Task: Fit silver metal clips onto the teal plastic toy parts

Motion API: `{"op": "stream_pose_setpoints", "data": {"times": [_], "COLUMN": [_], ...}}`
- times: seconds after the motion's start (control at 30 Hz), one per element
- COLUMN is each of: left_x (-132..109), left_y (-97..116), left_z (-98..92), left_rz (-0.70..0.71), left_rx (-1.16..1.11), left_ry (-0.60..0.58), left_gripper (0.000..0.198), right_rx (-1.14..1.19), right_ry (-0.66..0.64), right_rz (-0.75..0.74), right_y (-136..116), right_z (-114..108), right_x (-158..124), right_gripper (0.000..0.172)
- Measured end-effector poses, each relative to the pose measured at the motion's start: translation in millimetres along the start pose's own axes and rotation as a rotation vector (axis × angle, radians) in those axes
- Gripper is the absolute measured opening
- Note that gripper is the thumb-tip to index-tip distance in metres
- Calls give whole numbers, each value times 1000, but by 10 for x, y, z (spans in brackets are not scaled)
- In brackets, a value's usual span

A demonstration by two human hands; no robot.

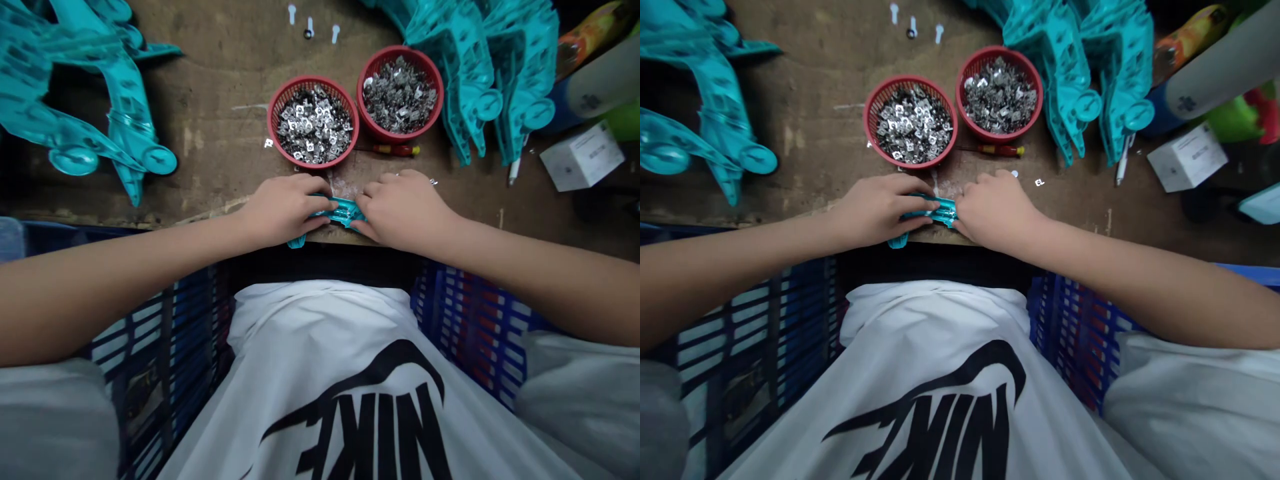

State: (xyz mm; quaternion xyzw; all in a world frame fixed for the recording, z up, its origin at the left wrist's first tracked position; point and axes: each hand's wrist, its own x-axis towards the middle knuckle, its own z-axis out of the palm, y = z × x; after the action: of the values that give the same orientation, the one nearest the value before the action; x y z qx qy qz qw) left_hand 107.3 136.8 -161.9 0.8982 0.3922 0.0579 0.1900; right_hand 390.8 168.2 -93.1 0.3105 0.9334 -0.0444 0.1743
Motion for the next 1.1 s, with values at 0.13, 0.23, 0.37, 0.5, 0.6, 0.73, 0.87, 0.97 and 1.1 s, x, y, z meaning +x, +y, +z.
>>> {"op": "stream_pose_setpoints", "data": {"times": [0.13, 0.23, 0.37, 0.5, 0.6, 0.73, 0.87, 0.97, 1.1], "left_x": [-26, -22, 26, 43, -34, -274, -503, -501, -341], "left_y": [-13, -8, 57, 168, 265, 544, 941, 1060, 901], "left_z": [2, 0, -42, -193, -459, -948, -1159, -1036, -844], "left_rz": [10, 13, 28, 2, 58, 266, 400, 498, 426], "left_rx": [20, 42, 132, 169, 174, 232, 239, 170, 169], "left_ry": [17, 15, -32, -107, -39, 158, 261, 211, 77], "left_gripper": [42, 38, 32, 20, 24, 25, 24, 16, 10], "right_rx": [-27, -20, -19, 40, 189, 493, 952, 1519, 1947], "right_ry": [-58, -56, -133, -175, -169, -120, -84, -266, -471], "right_rz": [0, -26, -2, 5, 63, 104, 154, 199, 135], "right_y": [-15, 2, -40, -54, 97, 451, 712, 757, 659], "right_z": [-25, -28, -60, -90, -119, -224, -268, -184, -113], "right_x": [-16, -27, -12, 28, 42, -4, 57, 245, 444], "right_gripper": [49, 56, 50, 51, 46, 33, 40, 53, 71]}}
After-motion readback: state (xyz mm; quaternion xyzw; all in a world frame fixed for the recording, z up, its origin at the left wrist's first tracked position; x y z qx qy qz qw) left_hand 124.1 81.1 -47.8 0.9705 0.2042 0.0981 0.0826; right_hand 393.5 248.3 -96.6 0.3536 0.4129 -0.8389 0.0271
